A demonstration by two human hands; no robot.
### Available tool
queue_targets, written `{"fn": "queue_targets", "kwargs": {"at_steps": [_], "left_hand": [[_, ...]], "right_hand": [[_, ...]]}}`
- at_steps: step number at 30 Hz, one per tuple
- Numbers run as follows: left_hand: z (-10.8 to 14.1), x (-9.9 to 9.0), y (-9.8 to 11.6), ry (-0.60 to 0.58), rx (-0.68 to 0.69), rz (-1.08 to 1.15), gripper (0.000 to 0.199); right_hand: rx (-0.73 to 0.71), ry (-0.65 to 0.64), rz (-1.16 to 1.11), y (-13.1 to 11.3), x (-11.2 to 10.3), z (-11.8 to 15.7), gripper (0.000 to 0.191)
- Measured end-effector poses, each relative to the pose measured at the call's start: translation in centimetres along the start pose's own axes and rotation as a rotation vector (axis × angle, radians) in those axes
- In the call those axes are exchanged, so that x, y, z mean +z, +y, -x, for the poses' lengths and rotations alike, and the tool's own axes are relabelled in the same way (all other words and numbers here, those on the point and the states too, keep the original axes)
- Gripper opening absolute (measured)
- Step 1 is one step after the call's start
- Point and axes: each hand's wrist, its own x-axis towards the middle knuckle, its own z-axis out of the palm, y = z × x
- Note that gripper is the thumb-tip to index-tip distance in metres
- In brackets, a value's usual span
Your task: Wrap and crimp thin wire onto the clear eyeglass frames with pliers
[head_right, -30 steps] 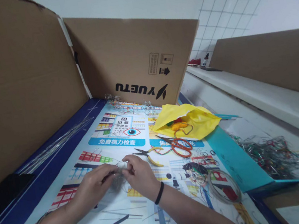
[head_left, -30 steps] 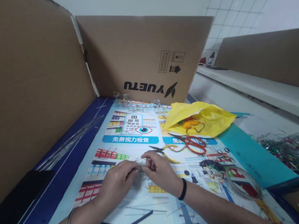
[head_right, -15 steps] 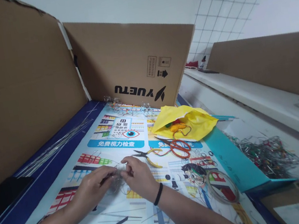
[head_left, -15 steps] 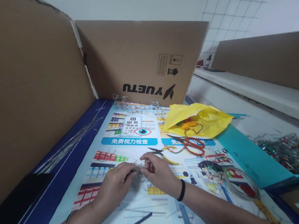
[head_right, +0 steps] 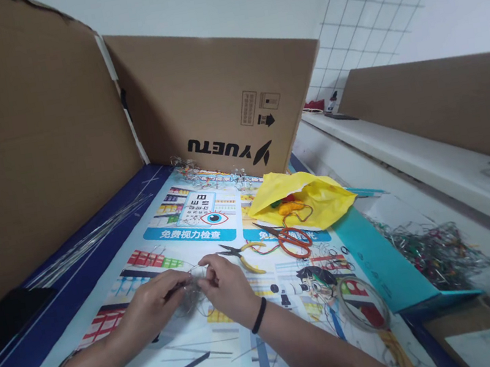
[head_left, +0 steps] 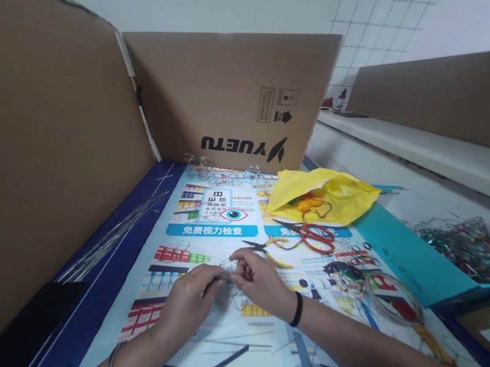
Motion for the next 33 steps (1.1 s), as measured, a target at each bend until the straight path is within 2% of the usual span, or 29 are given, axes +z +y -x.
{"fn": "queue_targets", "kwargs": {"at_steps": [24, 30, 33], "left_hand": [[-0.01, -0.18, 0.24, -0.015, -0.036, -0.024, 0.015], [0.19, -0.22, 0.19, 0.069, -0.058, 0.005, 0.021], [0.06, -0.07, 0.27, 0.067, -0.052, -0.013, 0.020]], "right_hand": [[0.005, -0.005, -0.012, -0.09, -0.10, -0.02, 0.029], [0.004, 0.000, -0.020, -0.14, -0.09, -0.02, 0.030], [0.005, 0.004, -0.006, -0.08, 0.12, -0.06, 0.030]]}}
